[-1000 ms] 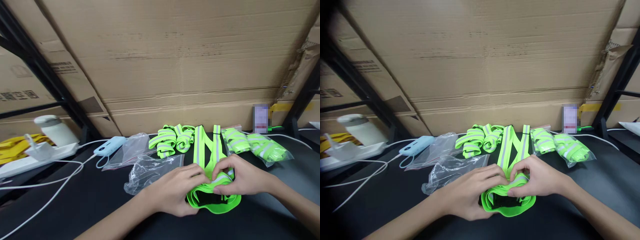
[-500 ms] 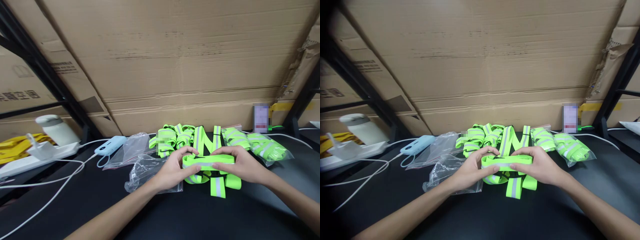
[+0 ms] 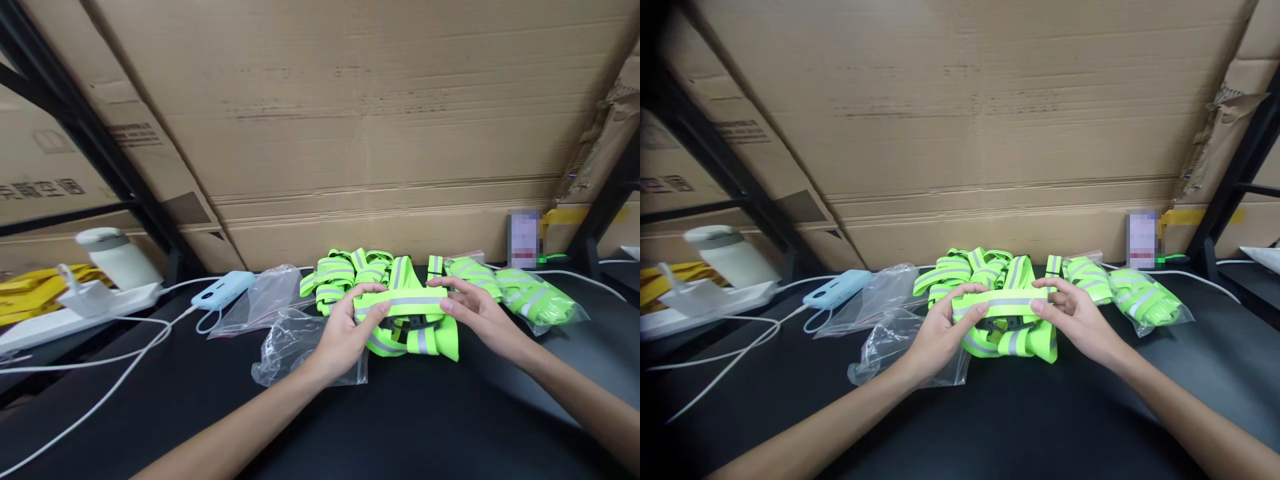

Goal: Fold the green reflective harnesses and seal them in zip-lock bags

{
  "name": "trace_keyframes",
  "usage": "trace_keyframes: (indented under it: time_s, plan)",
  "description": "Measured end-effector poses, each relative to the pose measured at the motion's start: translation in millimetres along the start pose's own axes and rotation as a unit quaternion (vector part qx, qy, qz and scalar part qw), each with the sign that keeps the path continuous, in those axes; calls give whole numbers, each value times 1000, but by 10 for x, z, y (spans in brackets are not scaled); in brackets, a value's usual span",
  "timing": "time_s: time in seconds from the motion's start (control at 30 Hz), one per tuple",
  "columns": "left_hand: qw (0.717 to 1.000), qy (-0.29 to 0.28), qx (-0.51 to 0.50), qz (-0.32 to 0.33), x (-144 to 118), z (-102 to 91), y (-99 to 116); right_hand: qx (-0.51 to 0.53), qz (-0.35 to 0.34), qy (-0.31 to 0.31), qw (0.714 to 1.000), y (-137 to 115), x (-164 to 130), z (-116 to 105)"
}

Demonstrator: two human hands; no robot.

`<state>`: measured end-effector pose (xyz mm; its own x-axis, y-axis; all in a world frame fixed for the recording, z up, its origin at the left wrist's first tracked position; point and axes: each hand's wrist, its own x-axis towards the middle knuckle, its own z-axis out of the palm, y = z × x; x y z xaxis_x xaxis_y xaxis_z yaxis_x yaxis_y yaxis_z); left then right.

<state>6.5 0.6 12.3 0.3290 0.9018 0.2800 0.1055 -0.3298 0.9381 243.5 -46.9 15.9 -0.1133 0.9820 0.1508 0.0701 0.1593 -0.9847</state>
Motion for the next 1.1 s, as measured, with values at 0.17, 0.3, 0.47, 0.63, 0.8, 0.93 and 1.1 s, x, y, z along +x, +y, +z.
trace_keyframes:
  time_s: [0.17,0.3,0.47,0.63,0.8,0.93,1.1]
  plan:
    - [996,62,-65,-12,33,-27,-53,-47,27,8,998,23,17,-34]
    - [995,93,-43,7,33,-23,-33,-181,6,5,983,34,-8,-22]
    - [991,103,41,74,-1,-8,58,-312,-71,109,941,8,-53,18]
    - [978,114,108,134,-67,20,118,-243,-139,3,960,-82,-77,47]
    - [971,109,119,178,-125,49,110,-129,-103,-12,986,-6,-62,125]
    - [968,95,130,193,-162,54,104,-53,-77,36,995,109,-25,195]
    - [965,70,130,216,-215,62,111,-60,-85,47,993,125,-6,128]
